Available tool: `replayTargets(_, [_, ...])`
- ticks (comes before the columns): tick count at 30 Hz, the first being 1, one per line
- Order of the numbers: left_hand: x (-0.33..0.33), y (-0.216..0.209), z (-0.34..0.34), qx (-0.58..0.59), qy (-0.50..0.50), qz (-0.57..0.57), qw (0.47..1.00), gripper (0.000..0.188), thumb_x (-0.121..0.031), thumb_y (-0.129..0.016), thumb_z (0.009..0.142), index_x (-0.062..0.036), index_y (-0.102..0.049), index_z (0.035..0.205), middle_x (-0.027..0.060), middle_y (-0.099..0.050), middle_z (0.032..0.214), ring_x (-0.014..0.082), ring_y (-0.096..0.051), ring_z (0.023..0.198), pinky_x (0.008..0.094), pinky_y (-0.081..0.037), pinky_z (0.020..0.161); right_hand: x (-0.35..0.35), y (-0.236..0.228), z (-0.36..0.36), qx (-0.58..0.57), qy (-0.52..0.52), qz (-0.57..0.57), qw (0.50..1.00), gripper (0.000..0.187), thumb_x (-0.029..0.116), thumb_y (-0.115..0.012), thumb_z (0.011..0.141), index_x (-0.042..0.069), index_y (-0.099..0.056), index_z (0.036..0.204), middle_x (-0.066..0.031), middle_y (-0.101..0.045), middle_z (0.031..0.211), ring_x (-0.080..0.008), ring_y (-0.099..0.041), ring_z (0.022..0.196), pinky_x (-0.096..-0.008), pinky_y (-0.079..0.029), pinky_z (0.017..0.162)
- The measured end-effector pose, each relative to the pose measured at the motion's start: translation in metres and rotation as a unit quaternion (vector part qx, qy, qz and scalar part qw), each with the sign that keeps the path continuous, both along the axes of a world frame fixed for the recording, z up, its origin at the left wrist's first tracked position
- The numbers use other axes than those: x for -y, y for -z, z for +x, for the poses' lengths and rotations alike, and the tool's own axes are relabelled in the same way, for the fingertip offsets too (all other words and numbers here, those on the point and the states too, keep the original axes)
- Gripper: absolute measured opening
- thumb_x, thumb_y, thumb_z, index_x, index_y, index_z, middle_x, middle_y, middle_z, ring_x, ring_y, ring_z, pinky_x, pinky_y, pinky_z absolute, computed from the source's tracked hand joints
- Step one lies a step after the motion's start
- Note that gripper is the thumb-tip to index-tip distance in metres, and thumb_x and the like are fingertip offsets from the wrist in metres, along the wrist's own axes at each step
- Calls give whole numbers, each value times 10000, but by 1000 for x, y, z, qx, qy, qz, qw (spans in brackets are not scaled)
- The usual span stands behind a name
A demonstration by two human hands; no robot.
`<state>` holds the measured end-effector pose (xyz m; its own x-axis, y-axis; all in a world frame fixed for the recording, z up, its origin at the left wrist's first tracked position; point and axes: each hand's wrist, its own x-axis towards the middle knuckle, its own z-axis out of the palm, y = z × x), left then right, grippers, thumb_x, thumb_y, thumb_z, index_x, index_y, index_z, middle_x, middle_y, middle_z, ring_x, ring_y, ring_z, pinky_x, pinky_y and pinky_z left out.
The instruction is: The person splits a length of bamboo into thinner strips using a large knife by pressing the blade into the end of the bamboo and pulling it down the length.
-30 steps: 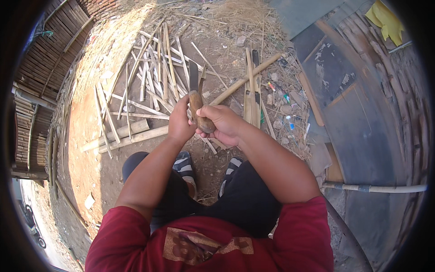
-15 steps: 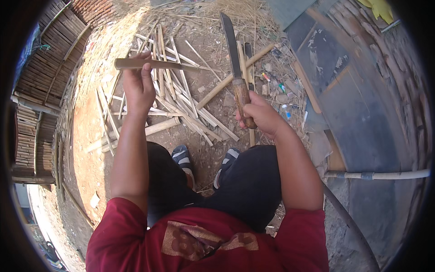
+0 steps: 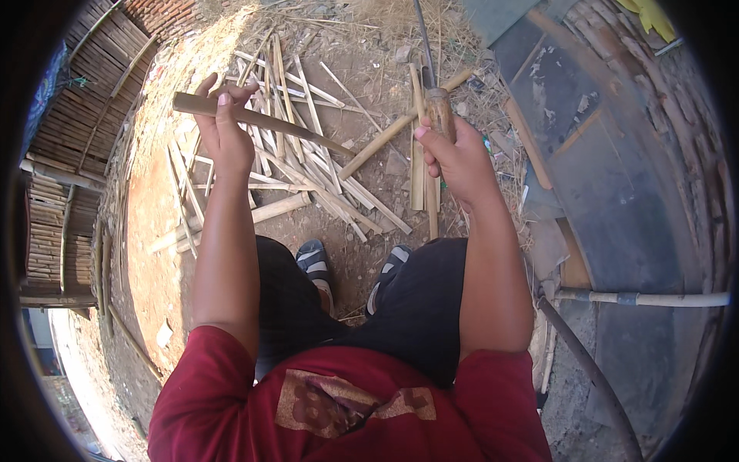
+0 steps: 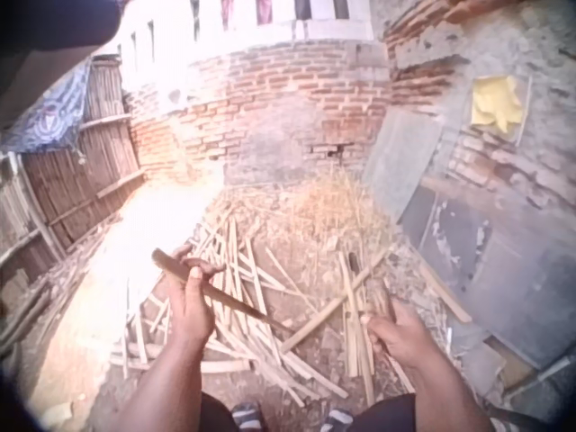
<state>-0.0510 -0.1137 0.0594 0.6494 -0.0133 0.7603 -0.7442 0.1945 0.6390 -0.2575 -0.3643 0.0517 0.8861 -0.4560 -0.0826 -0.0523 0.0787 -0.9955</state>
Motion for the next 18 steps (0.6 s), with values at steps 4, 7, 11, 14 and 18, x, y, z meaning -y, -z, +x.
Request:
replayTargets(4, [14, -19, 5, -194, 12, -139, 971, 473, -465, -332, 1095, -45, -519, 1204, -9, -355, 676, 124, -323, 601, 315, -377, 601, -4, 25, 13, 5, 2, 6, 1000, 355, 160, -683, 950, 3, -568, 1246, 1, -562, 749, -68, -512, 595, -233, -422, 527])
replayTargets(7, [19, -24, -1, -198, 51, -125, 971, 479, -473, -329, 1095, -45, -521, 1191, -20, -347, 637, 124, -337, 575, 320, -378, 583, 1, 34, 5, -13, -21, 8, 1000, 416, 161, -676, 946, -16, -526, 1291, -15, -581, 773, -76, -521, 606, -243, -432, 540])
replayTargets(11, [25, -22, -20, -206, 31, -142, 968, 495, -485, -305, 1096, -49, -523, 1181, -18, -337, 629, 127, -323, 568, 304, -352, 577, 4, 47, 1, -37, -44, 6, 998, 451, 178, -673, 947, -18, -504, 1316, -28, -603, 792, -84, -534, 606, -255, -441, 546])
replayTargets(14, [10, -24, -15, -226, -23, -173, 958, 496, -494, -294, 1095, -63, -520, 1190, -20, -323, 645, 136, -315, 586, 326, -360, 604, -14, 48, 15, -44, -91, 2, 995, 342, 163, -651, 970, -6, -533, 1243, -33, -614, 842, -83, -540, 609, -253, -443, 558])
replayTargets(18, [27, -42, -32, -292, -56, -193, 935, 467, -459, -266, 1099, -68, -511, 1175, -11, -347, 708, 142, -290, 603, 340, -374, 616, -42, 64, 23, -40, -152, 33, 987, 354, 187, -675, 955, -12, -540, 1215, -41, -623, 862, -83, -536, 604, -258, -445, 563])
